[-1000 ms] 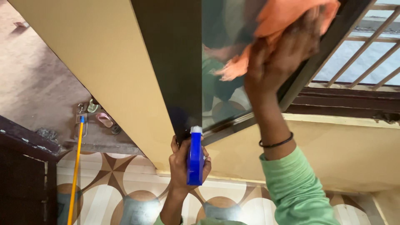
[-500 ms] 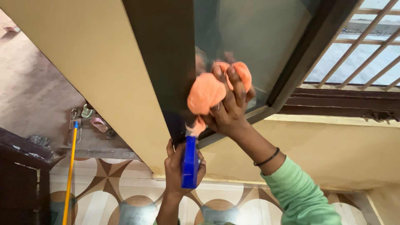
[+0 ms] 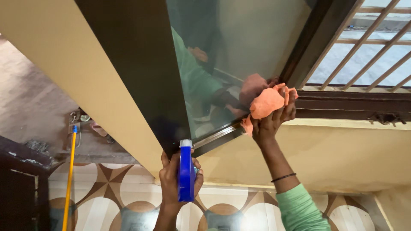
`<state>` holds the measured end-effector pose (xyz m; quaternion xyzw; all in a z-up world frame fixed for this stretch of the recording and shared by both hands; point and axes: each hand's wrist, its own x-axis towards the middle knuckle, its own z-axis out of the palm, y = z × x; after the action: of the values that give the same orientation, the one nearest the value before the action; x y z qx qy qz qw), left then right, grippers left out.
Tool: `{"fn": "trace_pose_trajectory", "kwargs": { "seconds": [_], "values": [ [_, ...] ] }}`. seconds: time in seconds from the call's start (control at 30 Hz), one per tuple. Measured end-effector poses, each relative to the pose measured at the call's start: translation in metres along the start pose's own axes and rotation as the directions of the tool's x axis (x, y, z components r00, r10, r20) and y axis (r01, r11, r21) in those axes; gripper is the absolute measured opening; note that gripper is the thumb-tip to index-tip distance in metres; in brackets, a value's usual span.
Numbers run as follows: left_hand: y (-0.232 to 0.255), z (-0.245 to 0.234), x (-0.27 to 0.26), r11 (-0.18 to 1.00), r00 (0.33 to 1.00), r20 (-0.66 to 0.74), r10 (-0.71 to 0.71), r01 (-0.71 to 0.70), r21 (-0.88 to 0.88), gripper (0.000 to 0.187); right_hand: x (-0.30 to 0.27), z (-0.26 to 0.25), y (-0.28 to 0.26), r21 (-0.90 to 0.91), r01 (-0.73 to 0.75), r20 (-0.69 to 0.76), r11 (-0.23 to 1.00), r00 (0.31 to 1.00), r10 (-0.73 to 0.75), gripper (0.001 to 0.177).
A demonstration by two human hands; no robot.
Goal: The person cleans a window and its metal security bars using a spray bottle and a cloth. They spray the cleaning solution onto the glass and the bars, then wipe the surfaces with the cloth. The person alternates between cleaning the glass pane and the metal frame throughout the clip.
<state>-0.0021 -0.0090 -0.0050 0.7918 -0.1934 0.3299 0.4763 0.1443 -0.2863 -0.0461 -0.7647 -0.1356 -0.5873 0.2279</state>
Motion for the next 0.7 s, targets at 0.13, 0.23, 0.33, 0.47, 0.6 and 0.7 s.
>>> {"fn": "trace_pose_trajectory", "kwargs": {
  "seconds": [0.13, 0.23, 0.33, 0.47, 0.6, 0.7],
  "values": [
    [0.001, 0.000, 0.000, 1.000, 1.000, 0.006, -0.017, 0.017, -0.025, 0.045, -0.025, 0.020, -0.028, 0.011, -0.132, -0.092, 0.991, 0.987, 0.133, 0.068],
    [0.000, 0.002, -0.001, 0.999, 1.000, -0.010, -0.030, 0.030, -0.022, 0.044, -0.049, 0.028, -0.070, 0.163, -0.152, -0.054, 0.975, 0.985, 0.163, 0.072],
    [-0.003, 0.003, -0.002, 0.999, 0.999, -0.017, -0.033, 0.032, -0.016, 0.042, -0.063, 0.023, -0.110, 0.173, -0.016, 0.051, 0.985, 0.999, 0.007, 0.051],
    [-0.007, 0.000, -0.002, 1.000, 1.000, -0.016, 0.019, -0.019, 0.008, 0.044, -0.073, 0.021, -0.134, 0.208, 0.194, 0.053, 0.959, 0.976, -0.209, 0.031],
    [-0.006, -0.002, -0.001, 1.000, 1.000, 0.014, 0.010, -0.010, 0.014, 0.045, -0.079, 0.015, -0.088, 0.101, 0.347, 0.073, 0.932, 0.932, -0.355, 0.023],
    [-0.006, -0.003, -0.002, 0.998, 0.999, 0.006, 0.041, -0.041, 0.046, 0.044, -0.073, 0.010, -0.040, 0.105, 0.242, 0.044, 0.964, 0.968, -0.248, 0.032]
  ]
}}
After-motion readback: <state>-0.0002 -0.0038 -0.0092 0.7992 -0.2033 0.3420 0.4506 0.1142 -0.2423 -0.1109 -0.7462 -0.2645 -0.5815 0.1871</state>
